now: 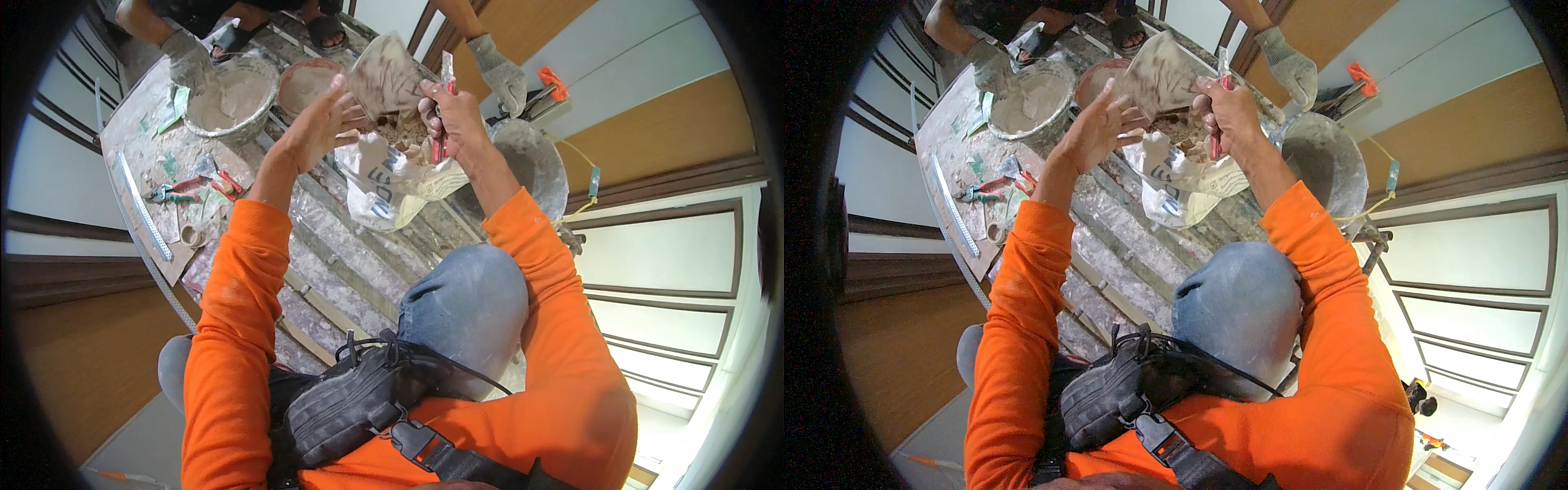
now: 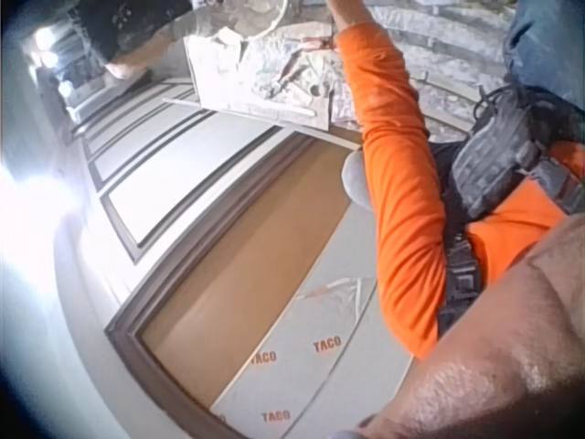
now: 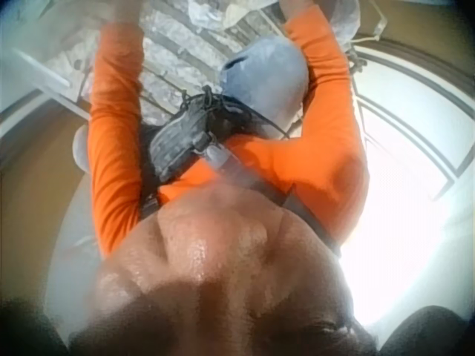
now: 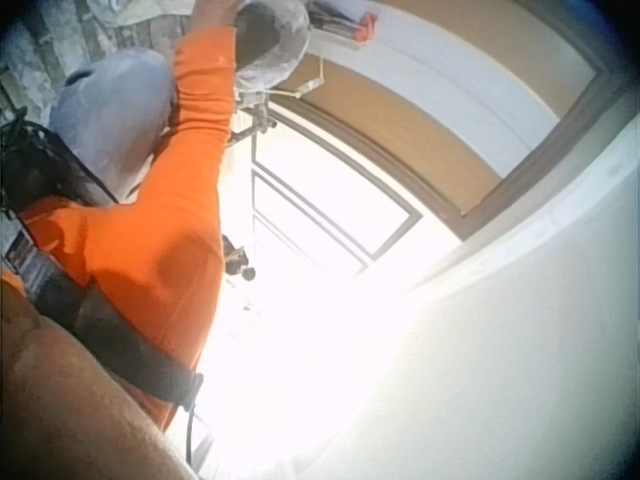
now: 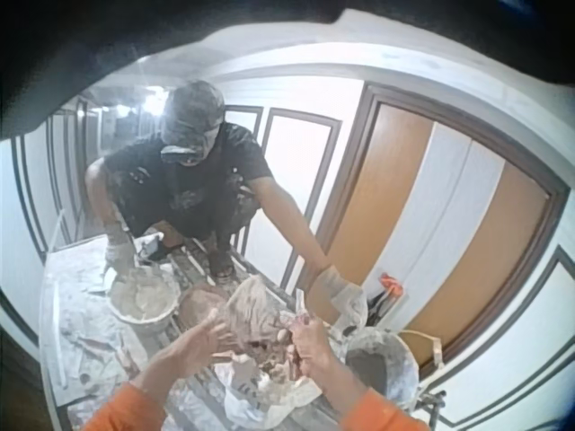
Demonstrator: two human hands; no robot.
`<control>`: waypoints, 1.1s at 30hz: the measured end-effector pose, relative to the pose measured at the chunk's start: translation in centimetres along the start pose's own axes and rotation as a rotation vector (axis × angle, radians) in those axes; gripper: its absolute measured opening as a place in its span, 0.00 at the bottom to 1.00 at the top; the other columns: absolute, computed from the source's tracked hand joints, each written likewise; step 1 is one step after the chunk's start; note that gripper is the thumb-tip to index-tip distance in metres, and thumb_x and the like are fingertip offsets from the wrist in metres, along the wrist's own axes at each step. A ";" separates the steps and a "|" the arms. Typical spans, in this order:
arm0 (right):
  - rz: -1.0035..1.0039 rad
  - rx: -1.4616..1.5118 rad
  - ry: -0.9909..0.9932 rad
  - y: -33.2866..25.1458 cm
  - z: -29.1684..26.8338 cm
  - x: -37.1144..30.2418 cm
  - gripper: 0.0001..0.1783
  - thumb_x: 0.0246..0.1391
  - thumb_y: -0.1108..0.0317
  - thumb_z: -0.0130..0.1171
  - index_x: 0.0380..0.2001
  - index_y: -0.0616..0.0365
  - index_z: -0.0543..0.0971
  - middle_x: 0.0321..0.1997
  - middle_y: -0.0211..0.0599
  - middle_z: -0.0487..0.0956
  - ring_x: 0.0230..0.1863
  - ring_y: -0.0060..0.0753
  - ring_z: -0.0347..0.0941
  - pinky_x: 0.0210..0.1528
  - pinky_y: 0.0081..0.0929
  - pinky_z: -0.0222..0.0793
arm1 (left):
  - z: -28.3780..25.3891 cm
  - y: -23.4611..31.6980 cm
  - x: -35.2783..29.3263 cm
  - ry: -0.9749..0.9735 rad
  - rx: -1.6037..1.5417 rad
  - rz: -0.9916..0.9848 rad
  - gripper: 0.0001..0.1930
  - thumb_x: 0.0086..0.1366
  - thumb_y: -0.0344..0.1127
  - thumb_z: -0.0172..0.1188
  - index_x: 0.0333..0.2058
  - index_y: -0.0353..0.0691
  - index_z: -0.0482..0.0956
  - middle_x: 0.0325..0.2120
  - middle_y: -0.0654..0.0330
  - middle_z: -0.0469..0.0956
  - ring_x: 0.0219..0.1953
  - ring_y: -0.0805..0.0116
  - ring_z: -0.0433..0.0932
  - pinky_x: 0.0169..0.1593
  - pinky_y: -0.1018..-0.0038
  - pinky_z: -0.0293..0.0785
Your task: The person applies a plaster-like compound to a small rectangular spreader using a metal trowel, repeatedly picking up material from a bag and smoothing it onto the spreader.
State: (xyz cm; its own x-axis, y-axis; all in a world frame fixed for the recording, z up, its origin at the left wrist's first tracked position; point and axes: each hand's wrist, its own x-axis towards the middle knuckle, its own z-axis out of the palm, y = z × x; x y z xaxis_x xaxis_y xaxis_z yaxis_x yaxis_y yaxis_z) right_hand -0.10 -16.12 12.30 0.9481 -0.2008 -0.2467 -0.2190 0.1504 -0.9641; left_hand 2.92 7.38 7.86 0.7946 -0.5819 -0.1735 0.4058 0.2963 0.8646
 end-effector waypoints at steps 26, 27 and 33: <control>-0.799 -1.519 -0.109 0.6 -1.1 -2.8 0.06 0.53 0.68 0.54 0.35 0.50 0.77 0.26 0.44 0.80 0.31 0.50 0.79 0.30 0.45 0.72 | 2.2 -0.6 -0.2 0.129 -0.128 0.054 0.08 0.67 0.28 0.57 0.38 0.27 0.76 0.33 0.55 0.78 0.35 0.66 0.81 0.46 0.66 0.85; -0.807 -1.489 -0.145 0.4 -0.9 -2.9 0.07 0.52 0.68 0.55 0.35 0.49 0.77 0.26 0.43 0.80 0.30 0.50 0.78 0.30 0.45 0.71 | 2.2 -0.6 -0.3 0.157 -0.134 0.058 0.08 0.66 0.28 0.58 0.37 0.27 0.76 0.33 0.55 0.78 0.35 0.66 0.81 0.46 0.66 0.85; -0.858 -1.426 -0.153 1.5 -1.1 -1.8 0.06 0.51 0.68 0.56 0.34 0.49 0.77 0.26 0.42 0.80 0.30 0.50 0.78 0.30 0.45 0.72 | 1.2 -0.4 -0.5 0.166 -0.142 0.046 0.06 0.66 0.27 0.57 0.38 0.30 0.77 0.33 0.57 0.78 0.36 0.66 0.81 0.46 0.65 0.85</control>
State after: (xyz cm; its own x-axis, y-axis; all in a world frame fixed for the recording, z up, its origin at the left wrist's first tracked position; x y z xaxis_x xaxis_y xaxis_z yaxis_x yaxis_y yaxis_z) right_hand -2.39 -16.62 11.19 0.8897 0.3499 0.2933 0.4015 -0.9054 -0.1376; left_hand 1.80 6.68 8.15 0.8723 -0.4363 -0.2207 0.4175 0.4300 0.8005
